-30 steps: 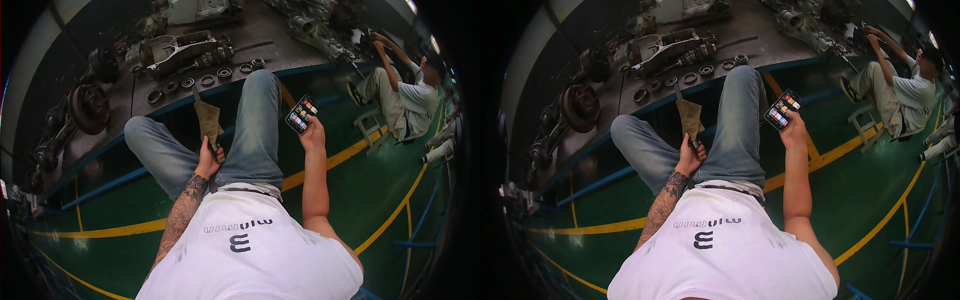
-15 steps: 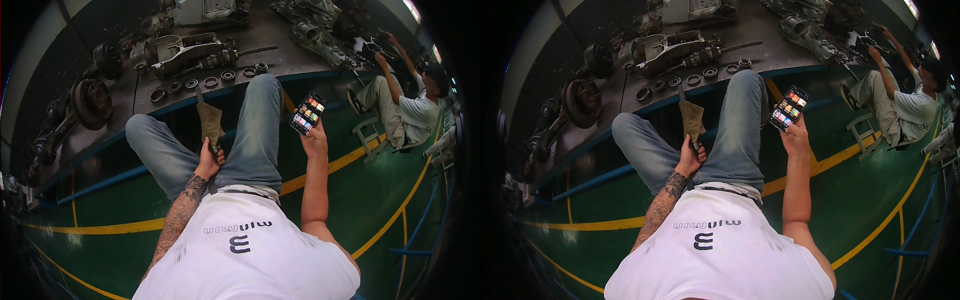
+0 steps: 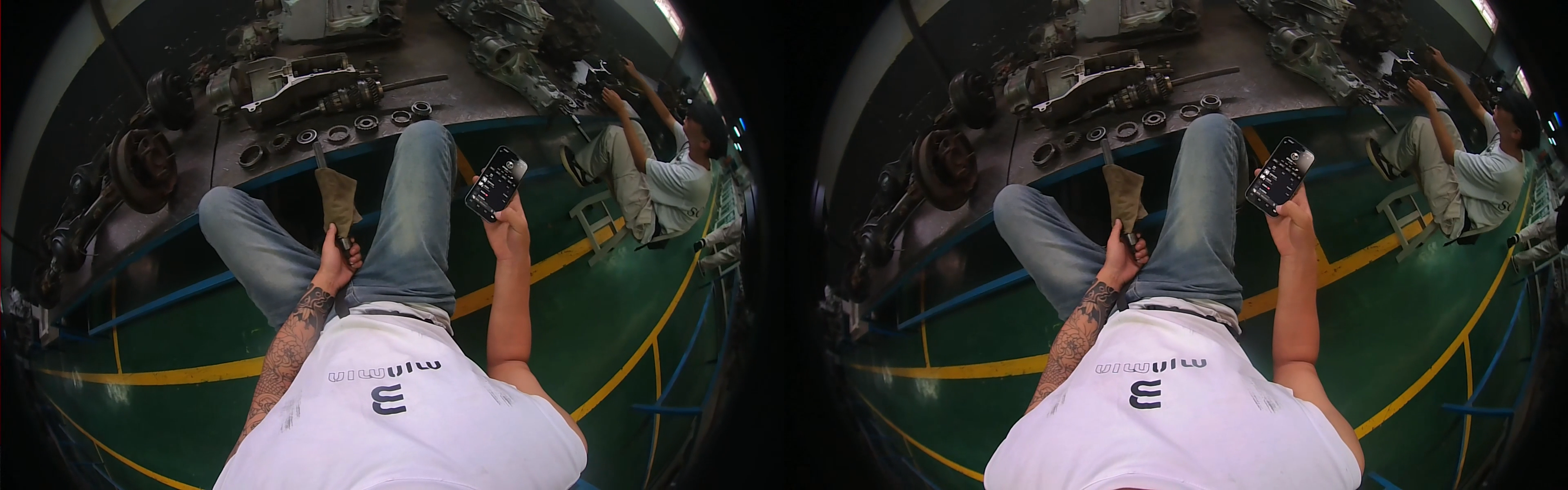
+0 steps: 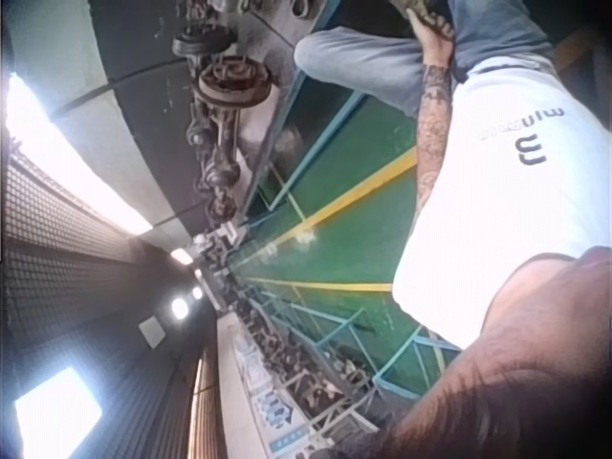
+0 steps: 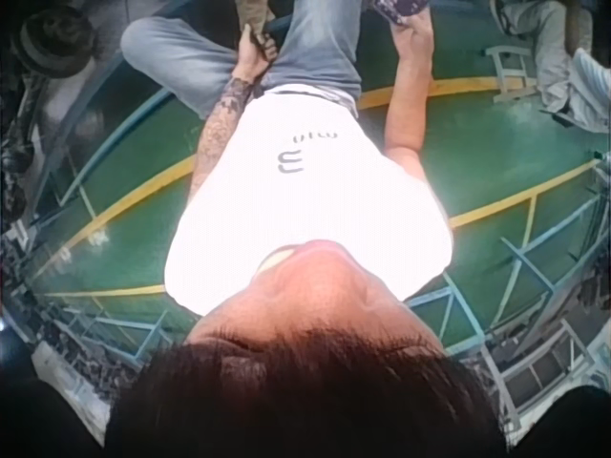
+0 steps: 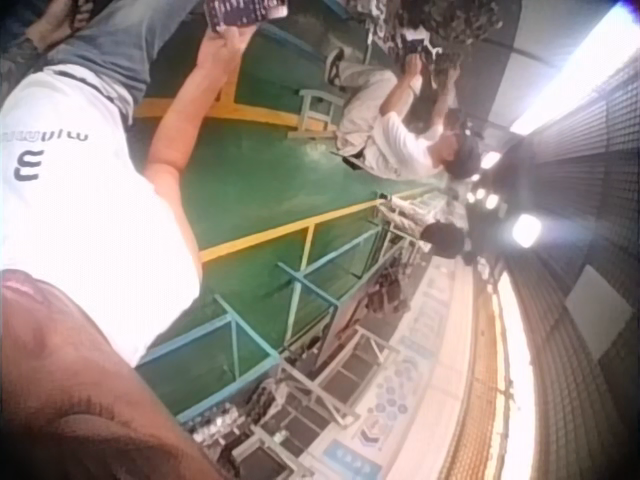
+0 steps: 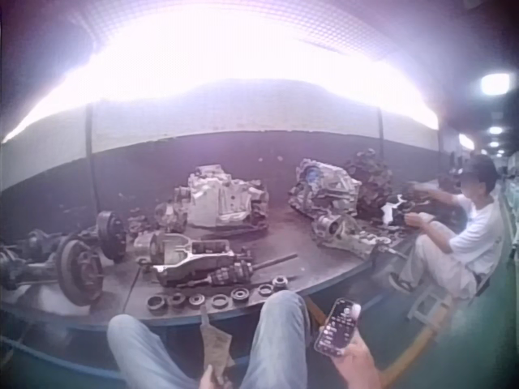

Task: The person wipes a small mechanical part with a cloth while holding a smartphone and then picks up another engine component to inspect it.

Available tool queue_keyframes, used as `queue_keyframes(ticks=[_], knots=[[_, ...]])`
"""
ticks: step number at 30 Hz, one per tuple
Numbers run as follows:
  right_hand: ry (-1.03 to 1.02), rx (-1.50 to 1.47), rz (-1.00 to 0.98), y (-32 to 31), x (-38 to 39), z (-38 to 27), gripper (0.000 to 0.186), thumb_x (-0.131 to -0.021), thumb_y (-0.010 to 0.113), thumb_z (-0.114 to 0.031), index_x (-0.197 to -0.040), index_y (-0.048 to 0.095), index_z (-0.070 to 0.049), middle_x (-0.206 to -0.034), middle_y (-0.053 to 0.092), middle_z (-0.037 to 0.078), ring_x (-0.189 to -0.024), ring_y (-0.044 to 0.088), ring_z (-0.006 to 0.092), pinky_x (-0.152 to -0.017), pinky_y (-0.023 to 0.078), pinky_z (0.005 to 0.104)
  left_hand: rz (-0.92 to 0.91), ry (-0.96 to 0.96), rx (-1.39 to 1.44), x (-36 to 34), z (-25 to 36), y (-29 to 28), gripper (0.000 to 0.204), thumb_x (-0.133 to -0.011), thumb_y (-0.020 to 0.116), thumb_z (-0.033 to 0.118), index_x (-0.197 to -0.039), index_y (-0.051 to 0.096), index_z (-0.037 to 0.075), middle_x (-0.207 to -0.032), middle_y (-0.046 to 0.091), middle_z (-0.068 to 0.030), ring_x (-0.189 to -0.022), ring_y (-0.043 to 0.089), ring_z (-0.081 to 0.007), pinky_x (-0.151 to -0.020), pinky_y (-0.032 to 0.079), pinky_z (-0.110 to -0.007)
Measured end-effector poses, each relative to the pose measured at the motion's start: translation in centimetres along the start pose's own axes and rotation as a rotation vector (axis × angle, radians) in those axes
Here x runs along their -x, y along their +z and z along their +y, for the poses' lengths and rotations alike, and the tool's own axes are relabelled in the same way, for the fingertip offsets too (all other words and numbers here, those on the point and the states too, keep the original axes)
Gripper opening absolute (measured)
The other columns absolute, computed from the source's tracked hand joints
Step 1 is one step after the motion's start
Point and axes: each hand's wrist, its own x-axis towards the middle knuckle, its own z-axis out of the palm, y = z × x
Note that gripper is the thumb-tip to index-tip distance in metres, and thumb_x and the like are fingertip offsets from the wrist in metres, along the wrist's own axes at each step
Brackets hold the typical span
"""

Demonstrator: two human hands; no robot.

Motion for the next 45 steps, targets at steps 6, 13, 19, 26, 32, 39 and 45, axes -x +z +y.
queue_keyframes(ticks=[6,13,19,26,32,39,45], knots=[[0.047,0.098,0.035,1.5,0.5,0.1,0.081,-0.067,0.053,0.0,-0.147,0.038,0.002,-0.135,0.056,0.022,-0.124,0.061,0.0355,-0.1,0.057,0.0422,-0.004,-0.01,0.004,-0.1,0.1,0.0,0.06,-0.097,0.039,0.073,-0.092,0.049,0.013,-0.067,0.043,-0.002,-0.056,0.039,-0.016,-0.054,0.032,-0.029],[0.055,0.208,0.046,2.2,0.8,0.6,0.077,-0.069,0.051,0.001,-0.144,0.036,0.001,-0.129,0.059,0.023,-0.117,0.066,0.0382,-0.095,0.06,0.0447,-0.01,0.001,-0.005,-0.1,-0.1,-0.1,0.06,-0.097,0.039,0.073,-0.093,0.049,0.013,-0.066,0.043,-0.0021,-0.056,0.039,-0.0161,-0.054,0.032,-0.029],[0.045,0.32,0.06,2.6,0.9,0.7,0.073,-0.069,0.05,0.0,-0.14,0.038,0.002,-0.127,0.06,0.023,-0.114,0.067,0.0379,-0.096,0.06,0.045,-0.007,-0.008,-0.003,-0.1,0.0,-0.2,0.061,-0.097,0.039,0.073,-0.092,0.049,0.013,-0.066,0.042,-0.0022,-0.057,0.039,-0.0165,-0.054,0.032,-0.03],[0.052,0.305,0.068,2.5,0.9,0.8,0.07,-0.072,0.047,0.003,-0.141,0.037,0.002,-0.127,0.06,0.024,-0.112,0.068,0.038,-0.094,0.06,0.0448,0.002,-0.008,-0.017,-0.1,0.0,-0.1,0.062,-0.096,0.038,0.073,-0.091,0.049,0.013,-0.067,0.042,-0.0019,-0.057,0.039,-0.0168,-0.054,0.032,-0.03],[0.07,0.3,0.097,1.7,0.7,1.1,0.059,-0.083,0.047,0.004,-0.141,0.039,0.0,-0.126,0.062,0.023,-0.108,0.07,0.0377,-0.089,0.062,0.0434,0.001,-0.004,-0.001,0.0,0.1,0.1,0.06,-0.097,0.039,0.072,-0.093,0.048,0.013,-0.065,0.043,-0.0026,-0.055,0.039,-0.0164,-0.053,0.032,-0.03],[0.061,0.295,0.108,1.3,0.7,1.3,0.057,-0.083,0.048,0.004,-0.139,0.04,0.0,-0.125,0.062,0.023,-0.105,0.071,0.0375,-0.087,0.063,0.0433,0.002,-0.005,-0.002,0.0,0.0,0.0,0.061,-0.097,0.039,0.072,-0.093,0.048,0.013,-0.065,0.042,-0.0025,-0.055,0.039,-0.0165,-0.054,0.032,-0.03],[0.075,0.307,0.112,1.3,0.7,1.2,0.055,-0.084,0.047,0.002,-0.139,0.041,0.0,-0.124,0.063,0.023,-0.105,0.071,0.0375,-0.087,0.063,0.0434,-0.008,-0.004,-0.003,0.1,0.0,0.1,0.061,-0.096,0.04,0.073,-0.093,0.048,0.013,-0.066,0.043,-0.0025,-0.055,0.039,-0.0165,-0.053,0.032,-0.03]])
